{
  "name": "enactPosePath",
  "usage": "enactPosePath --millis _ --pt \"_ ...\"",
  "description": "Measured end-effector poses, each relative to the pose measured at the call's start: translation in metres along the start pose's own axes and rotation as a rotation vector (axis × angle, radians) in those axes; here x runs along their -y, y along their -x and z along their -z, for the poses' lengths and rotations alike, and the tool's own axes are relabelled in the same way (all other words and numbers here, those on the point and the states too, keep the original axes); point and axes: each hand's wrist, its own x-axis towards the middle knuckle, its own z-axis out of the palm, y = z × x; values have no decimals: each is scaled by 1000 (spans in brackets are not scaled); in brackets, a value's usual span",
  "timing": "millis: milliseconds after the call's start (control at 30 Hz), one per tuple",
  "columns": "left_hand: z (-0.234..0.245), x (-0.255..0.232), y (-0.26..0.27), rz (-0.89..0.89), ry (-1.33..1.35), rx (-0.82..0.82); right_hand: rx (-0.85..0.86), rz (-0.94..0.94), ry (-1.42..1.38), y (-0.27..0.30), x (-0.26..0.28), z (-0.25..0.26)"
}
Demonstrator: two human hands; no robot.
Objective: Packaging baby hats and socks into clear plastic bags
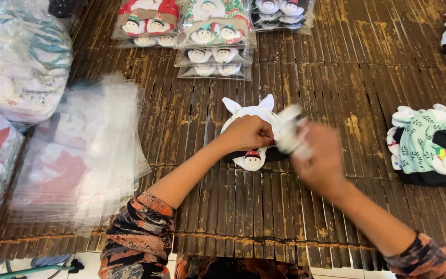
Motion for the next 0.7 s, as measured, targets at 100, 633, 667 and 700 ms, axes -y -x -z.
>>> enactPosePath --millis 100,633,667,700 --pt "-4 9 -8 -24 30 -16 27 534 396 57 -22 -58" --pt "16 -46 29 -233 -319 -132 125 369 695 40 -19 -48" --pt "21 -52 34 -206 -290 -100 283 263 515 37 -11 -38" --pt "25 -57 38 -179 -262 -68 436 155 333 34 -3 -29"
